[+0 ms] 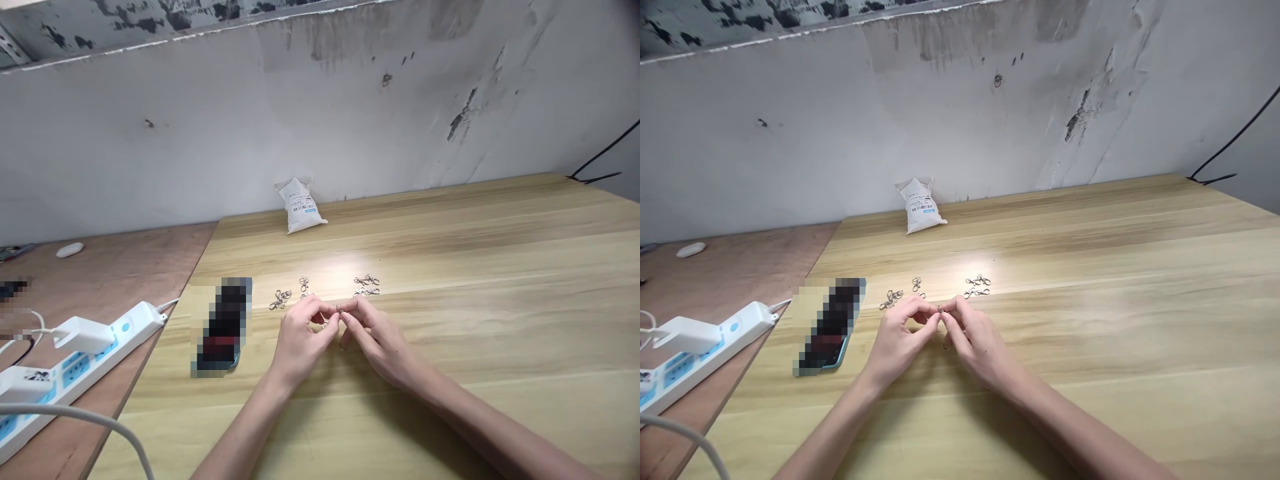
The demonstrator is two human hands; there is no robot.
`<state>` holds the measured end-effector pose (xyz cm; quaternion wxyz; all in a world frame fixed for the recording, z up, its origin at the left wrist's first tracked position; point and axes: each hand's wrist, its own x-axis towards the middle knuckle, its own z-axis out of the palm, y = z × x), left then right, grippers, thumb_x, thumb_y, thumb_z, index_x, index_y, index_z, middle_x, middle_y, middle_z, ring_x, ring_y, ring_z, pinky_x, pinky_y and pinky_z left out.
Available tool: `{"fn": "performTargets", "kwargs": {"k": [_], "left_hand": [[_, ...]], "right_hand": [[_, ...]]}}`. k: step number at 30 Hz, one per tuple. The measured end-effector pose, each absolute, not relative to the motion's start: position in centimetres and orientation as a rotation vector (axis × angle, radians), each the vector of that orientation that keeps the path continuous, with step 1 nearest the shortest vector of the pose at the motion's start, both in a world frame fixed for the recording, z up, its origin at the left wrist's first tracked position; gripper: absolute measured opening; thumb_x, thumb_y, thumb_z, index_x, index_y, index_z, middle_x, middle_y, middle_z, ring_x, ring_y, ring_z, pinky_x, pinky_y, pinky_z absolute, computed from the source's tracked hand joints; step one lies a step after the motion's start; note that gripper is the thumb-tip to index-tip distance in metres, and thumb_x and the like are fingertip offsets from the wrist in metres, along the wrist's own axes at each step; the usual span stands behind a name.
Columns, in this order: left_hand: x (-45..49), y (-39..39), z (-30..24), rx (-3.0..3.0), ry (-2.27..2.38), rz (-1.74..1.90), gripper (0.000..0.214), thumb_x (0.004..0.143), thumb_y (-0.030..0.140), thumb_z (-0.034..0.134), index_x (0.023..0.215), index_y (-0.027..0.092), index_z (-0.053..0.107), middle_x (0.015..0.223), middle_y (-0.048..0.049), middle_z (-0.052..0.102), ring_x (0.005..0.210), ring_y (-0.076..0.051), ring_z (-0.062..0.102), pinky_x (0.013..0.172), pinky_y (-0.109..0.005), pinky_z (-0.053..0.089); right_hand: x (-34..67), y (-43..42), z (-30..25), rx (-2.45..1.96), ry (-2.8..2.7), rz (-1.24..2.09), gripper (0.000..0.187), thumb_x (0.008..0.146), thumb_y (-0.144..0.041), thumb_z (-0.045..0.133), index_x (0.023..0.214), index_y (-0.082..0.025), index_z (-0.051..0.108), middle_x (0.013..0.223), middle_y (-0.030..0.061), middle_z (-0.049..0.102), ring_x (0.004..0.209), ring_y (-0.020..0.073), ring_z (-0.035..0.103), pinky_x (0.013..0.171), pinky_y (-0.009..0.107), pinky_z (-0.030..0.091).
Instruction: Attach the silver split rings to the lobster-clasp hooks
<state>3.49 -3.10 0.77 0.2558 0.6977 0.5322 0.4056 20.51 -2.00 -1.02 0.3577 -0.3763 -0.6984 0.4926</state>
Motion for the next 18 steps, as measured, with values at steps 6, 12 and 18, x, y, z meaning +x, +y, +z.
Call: {"fn": "performTargets", "kwargs": {"k": [6, 12, 18], "left_hand": [[3.69, -3.27, 0.80, 1.932, 1.449, 1.144, 0.010, 0.086, 0.017, 0.062, 0.079, 0.020, 0.068, 0.075, 0.0006, 0.065, 0.070, -0.013, 0.057, 0.067, -0.025, 0.046], [3.69, -3.40, 0.78, 2.020, 1.437, 1.168, 0.012, 0.087, 0.017, 0.061, 0.077, 0.019, 0.066, 0.073, -0.0003, 0.064, 0.069, -0.014, 0.057, 0.068, -0.028, 0.045], [3.60, -3.33, 0.66, 2.045, 1.396, 1.197, 0.010, 0.087, 0.016, 0.061, 0.080, 0.019, 0.068, 0.075, -0.0012, 0.064, 0.069, -0.014, 0.057, 0.067, -0.028, 0.046]], "right_hand": [[20.33, -2.08, -1.05, -0.968, -1.858, 1.160, 0.015, 0.101, -0.032, 0.040, 0.104, -0.023, 0.052, 0.076, 0.0003, 0.064, 0.065, 0.0155, 0.062, 0.069, 0.030, 0.049], [20.28, -2.12, -1.02, -0.967, -1.870, 1.080, 0.017, 0.101, -0.033, 0.040, 0.103, -0.022, 0.053, 0.080, 0.0024, 0.066, 0.068, 0.0161, 0.062, 0.069, 0.030, 0.051], [20.28, -2.34, -0.92, -0.972, -1.856, 1.073, 0.017, 0.101, -0.032, 0.040, 0.104, -0.022, 0.053, 0.082, 0.0028, 0.066, 0.068, 0.0157, 0.062, 0.068, 0.030, 0.051]]}}
